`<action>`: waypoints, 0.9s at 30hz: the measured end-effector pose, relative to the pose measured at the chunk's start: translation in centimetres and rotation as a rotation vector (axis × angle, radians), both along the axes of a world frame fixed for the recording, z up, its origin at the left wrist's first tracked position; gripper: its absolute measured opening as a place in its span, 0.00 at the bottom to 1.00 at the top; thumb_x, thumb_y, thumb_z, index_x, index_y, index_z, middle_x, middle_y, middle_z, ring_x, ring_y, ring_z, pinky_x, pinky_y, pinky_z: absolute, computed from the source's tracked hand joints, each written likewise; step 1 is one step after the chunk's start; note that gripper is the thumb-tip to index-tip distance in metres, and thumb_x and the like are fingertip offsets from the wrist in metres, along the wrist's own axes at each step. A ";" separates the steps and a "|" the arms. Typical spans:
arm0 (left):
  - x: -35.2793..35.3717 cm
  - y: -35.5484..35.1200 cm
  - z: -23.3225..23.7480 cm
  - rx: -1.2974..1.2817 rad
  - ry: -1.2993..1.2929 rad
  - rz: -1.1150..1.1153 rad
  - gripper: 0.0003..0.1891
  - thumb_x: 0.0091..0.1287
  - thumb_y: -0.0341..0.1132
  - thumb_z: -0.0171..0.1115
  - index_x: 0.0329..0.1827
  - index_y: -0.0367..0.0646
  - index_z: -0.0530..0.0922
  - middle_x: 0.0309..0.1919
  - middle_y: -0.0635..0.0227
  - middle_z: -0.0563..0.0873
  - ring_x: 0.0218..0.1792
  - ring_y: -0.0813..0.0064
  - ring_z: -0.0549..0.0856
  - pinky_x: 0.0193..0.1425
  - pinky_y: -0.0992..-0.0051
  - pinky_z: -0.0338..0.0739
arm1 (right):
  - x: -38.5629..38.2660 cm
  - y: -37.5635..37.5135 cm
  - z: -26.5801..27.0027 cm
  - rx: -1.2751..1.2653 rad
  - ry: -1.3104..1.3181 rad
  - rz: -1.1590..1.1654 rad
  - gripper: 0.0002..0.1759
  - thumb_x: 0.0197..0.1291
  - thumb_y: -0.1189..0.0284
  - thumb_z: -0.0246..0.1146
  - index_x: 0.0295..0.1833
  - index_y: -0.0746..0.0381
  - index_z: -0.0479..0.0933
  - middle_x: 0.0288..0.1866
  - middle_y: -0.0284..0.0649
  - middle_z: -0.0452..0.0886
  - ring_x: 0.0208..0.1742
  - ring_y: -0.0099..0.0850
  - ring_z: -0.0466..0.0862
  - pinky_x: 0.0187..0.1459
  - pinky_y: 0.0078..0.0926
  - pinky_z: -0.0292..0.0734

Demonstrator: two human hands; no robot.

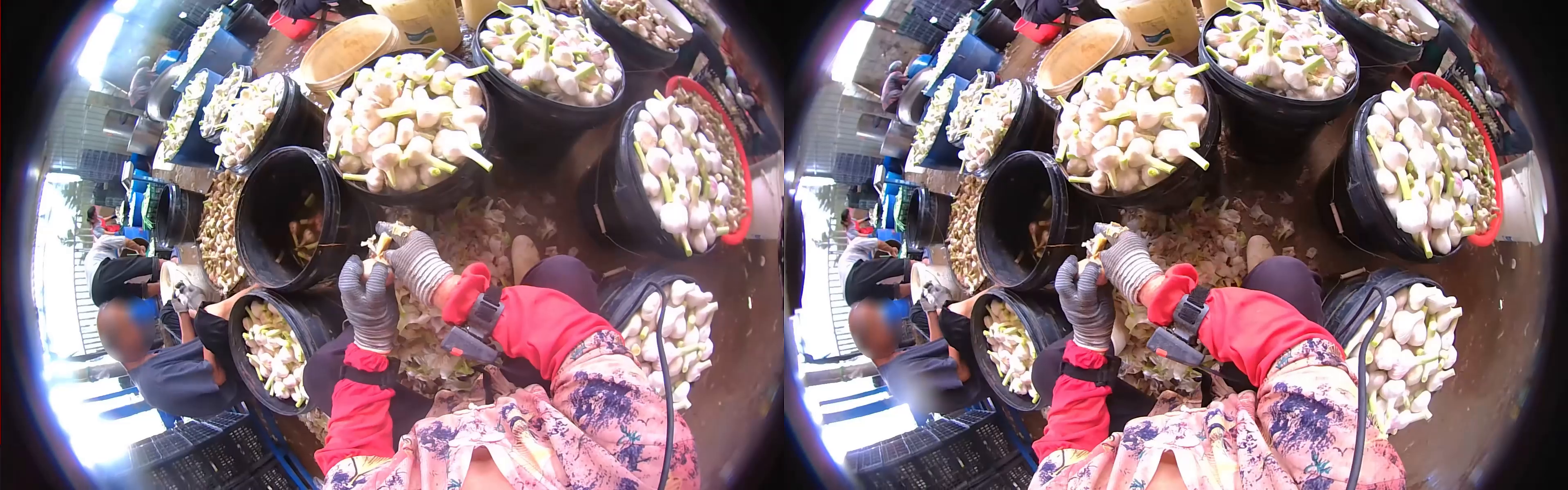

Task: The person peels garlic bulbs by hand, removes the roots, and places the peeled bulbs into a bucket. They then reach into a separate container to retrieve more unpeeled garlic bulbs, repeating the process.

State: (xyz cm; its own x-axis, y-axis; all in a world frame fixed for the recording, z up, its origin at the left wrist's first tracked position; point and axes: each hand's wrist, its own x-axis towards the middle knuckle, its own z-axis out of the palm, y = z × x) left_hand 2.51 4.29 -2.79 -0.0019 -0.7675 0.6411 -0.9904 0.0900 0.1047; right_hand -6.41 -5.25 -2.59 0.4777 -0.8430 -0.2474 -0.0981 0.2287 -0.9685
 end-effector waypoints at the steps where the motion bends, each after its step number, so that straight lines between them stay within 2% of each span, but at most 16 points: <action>1: 0.1 0.3 -0.4 -0.002 -0.003 -0.013 0.22 0.52 0.22 0.66 0.50 0.47 0.72 0.50 0.54 0.72 0.50 0.54 0.77 0.51 0.64 0.74 | -0.1 0.1 0.6 0.022 0.032 0.014 0.23 0.52 0.82 0.62 0.57 0.64 0.74 0.42 0.42 0.82 0.38 0.27 0.81 0.41 0.24 0.78; 4: -0.2 0.6 -0.4 -0.009 0.076 0.051 0.22 0.50 0.23 0.67 0.49 0.46 0.73 0.49 0.54 0.73 0.49 0.54 0.77 0.50 0.65 0.75 | -0.1 0.6 0.2 -0.063 0.046 0.009 0.24 0.51 0.83 0.62 0.57 0.64 0.74 0.41 0.41 0.82 0.38 0.28 0.81 0.41 0.24 0.77; 5: -0.3 0.4 0.3 0.020 0.173 0.070 0.25 0.50 0.24 0.69 0.51 0.45 0.70 0.49 0.58 0.73 0.48 0.62 0.77 0.50 0.69 0.75 | -0.7 0.4 1.5 0.040 -0.025 0.010 0.23 0.52 0.83 0.62 0.56 0.64 0.75 0.40 0.42 0.82 0.40 0.28 0.81 0.43 0.24 0.77; 6: -0.5 0.2 1.1 0.019 0.172 0.073 0.25 0.50 0.24 0.69 0.51 0.45 0.70 0.49 0.58 0.73 0.48 0.62 0.77 0.50 0.69 0.75 | -0.4 0.4 0.6 0.039 -0.025 0.014 0.23 0.52 0.83 0.62 0.56 0.64 0.75 0.40 0.42 0.82 0.40 0.28 0.81 0.43 0.24 0.77; 8: -0.4 0.3 2.3 0.156 1.393 0.128 0.29 0.52 0.27 0.72 0.56 0.44 0.66 0.48 0.63 0.73 0.48 0.70 0.76 0.52 0.74 0.75 | 0.4 0.6 -1.0 -0.154 -0.227 -0.107 0.22 0.52 0.83 0.61 0.55 0.64 0.76 0.42 0.43 0.82 0.43 0.29 0.81 0.47 0.23 0.76; 9: 0.8 0.6 2.4 0.155 1.712 -0.026 0.33 0.54 0.30 0.73 0.59 0.43 0.63 0.49 0.67 0.72 0.48 0.75 0.75 0.53 0.78 0.74 | 0.4 0.4 -1.1 -0.128 -0.328 -0.101 0.21 0.53 0.82 0.60 0.55 0.64 0.76 0.46 0.44 0.82 0.45 0.30 0.81 0.51 0.23 0.75; 10: 1.4 0.8 1.8 0.075 1.757 -0.080 0.32 0.55 0.30 0.72 0.60 0.43 0.63 0.49 0.67 0.72 0.48 0.74 0.75 0.54 0.78 0.74 | 0.2 0.3 -1.2 -0.037 -0.382 -0.031 0.21 0.53 0.82 0.61 0.55 0.64 0.75 0.47 0.43 0.82 0.45 0.31 0.81 0.51 0.23 0.75; 16: 1.6 0.9 1.7 -0.034 1.207 0.009 0.30 0.50 0.23 0.72 0.55 0.43 0.66 0.48 0.66 0.73 0.50 0.71 0.75 0.55 0.72 0.73 | -1.4 0.3 1.6 0.317 -0.440 0.170 0.27 0.52 0.78 0.64 0.60 0.61 0.72 0.41 0.37 0.82 0.42 0.24 0.80 0.47 0.22 0.76; 18: 0.8 0.9 3.2 0.076 0.557 0.103 0.30 0.44 0.19 0.72 0.51 0.43 0.68 0.48 0.62 0.74 0.49 0.65 0.77 0.55 0.68 0.73 | -0.9 0.3 1.1 0.206 -0.323 0.222 0.26 0.54 0.75 0.67 0.60 0.64 0.71 0.40 0.32 0.81 0.41 0.17 0.76 0.46 0.19 0.74; 19: 0.8 0.7 2.9 -0.001 0.318 0.050 0.30 0.42 0.19 0.71 0.49 0.43 0.69 0.48 0.59 0.74 0.49 0.58 0.77 0.57 0.65 0.71 | -0.9 0.3 0.9 0.132 -0.279 0.212 0.21 0.53 0.77 0.64 0.54 0.60 0.75 0.36 0.37 0.82 0.35 0.25 0.79 0.41 0.25 0.76; 20: 0.8 0.8 2.7 0.003 0.320 0.046 0.30 0.42 0.19 0.71 0.49 0.43 0.69 0.48 0.59 0.74 0.49 0.58 0.77 0.57 0.65 0.71 | -0.4 0.3 -0.3 0.134 -0.277 0.207 0.21 0.53 0.77 0.64 0.54 0.60 0.75 0.36 0.37 0.82 0.35 0.25 0.79 0.41 0.25 0.76; 22: 0.4 1.0 2.3 0.010 0.231 0.014 0.30 0.42 0.19 0.72 0.50 0.44 0.69 0.49 0.57 0.74 0.50 0.55 0.76 0.58 0.65 0.70 | 0.9 0.0 -3.8 -0.151 0.030 0.156 0.15 0.55 0.77 0.60 0.50 0.60 0.76 0.37 0.41 0.82 0.33 0.33 0.79 0.41 0.28 0.76; 23: 0.0 0.9 2.6 -0.005 0.271 0.017 0.31 0.42 0.19 0.72 0.51 0.43 0.69 0.49 0.60 0.74 0.51 0.61 0.76 0.59 0.66 0.70 | -0.4 -0.8 -1.6 -0.201 0.227 0.284 0.16 0.56 0.77 0.57 0.51 0.58 0.76 0.39 0.43 0.82 0.36 0.40 0.81 0.43 0.32 0.76; 24: -0.1 0.9 2.7 -0.002 0.270 0.015 0.31 0.42 0.19 0.72 0.51 0.43 0.69 0.49 0.60 0.74 0.51 0.61 0.76 0.59 0.66 0.70 | -1.2 -1.7 0.5 -0.380 0.670 0.567 0.18 0.56 0.75 0.56 0.54 0.56 0.75 0.39 0.42 0.82 0.40 0.40 0.82 0.44 0.34 0.77; 26: 0.2 0.9 3.2 0.005 0.756 0.033 0.32 0.43 0.20 0.74 0.52 0.42 0.68 0.49 0.63 0.74 0.51 0.67 0.76 0.59 0.69 0.70 | -1.2 0.5 -5.2 -0.889 0.827 0.262 0.19 0.56 0.74 0.56 0.55 0.56 0.75 0.41 0.43 0.83 0.45 0.40 0.83 0.47 0.34 0.77; 27: 0.4 1.0 3.7 0.029 0.721 0.106 0.34 0.43 0.22 0.76 0.53 0.41 0.67 0.49 0.66 0.73 0.51 0.71 0.75 0.59 0.71 0.70 | -1.1 0.4 -4.9 -0.786 0.714 0.328 0.21 0.56 0.73 0.58 0.58 0.57 0.74 0.44 0.44 0.83 0.48 0.41 0.82 0.51 0.33 0.76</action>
